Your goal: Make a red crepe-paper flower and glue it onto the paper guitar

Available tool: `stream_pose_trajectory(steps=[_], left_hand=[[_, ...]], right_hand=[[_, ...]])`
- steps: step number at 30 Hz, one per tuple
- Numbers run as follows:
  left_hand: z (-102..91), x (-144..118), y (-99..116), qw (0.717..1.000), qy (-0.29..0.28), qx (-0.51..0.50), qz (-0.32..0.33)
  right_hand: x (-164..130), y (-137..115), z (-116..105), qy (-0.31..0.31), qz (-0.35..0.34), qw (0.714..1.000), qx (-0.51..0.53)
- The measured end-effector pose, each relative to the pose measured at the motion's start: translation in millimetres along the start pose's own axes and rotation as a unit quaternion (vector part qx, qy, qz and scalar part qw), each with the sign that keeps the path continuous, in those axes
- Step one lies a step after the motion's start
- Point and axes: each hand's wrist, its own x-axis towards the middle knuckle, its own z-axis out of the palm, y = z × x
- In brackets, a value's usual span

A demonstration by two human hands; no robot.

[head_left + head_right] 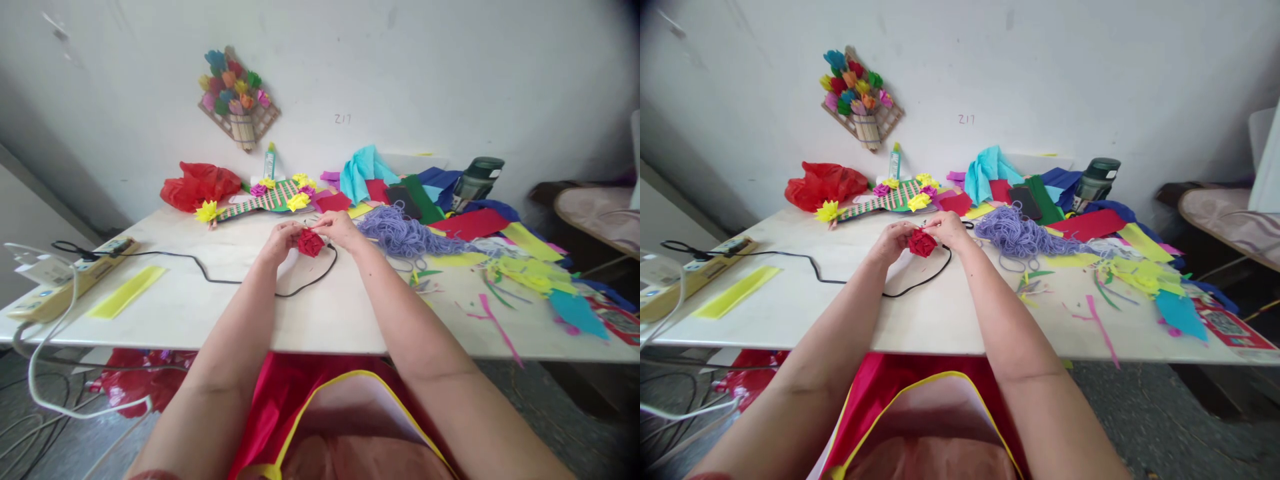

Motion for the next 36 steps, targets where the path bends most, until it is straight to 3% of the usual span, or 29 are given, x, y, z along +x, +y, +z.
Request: stream_pose_trajectory(steps=[9,17,30,36], left_hand=[[0.8,-2,4,1.000,-0.025,-0.011,-0.002],[-1.6,-7,5,0.994,-0.105,0.018,0.007],[-2.5,-5,2,0.997,-0.079,0.011,0.013],[-4.7,-4,0,0.996,-0.089,0.008,0.011]], right_hand=[[-5,-10,-2,0.016,0.078,0.992,0.094],[-6,-12,-2,0.027,0.125,0.986,0.105],[-8,-14,-1,0.014,0.172,0.974,0.145],[-7,-10,-1,0.012,0.156,0.976,0.149]])
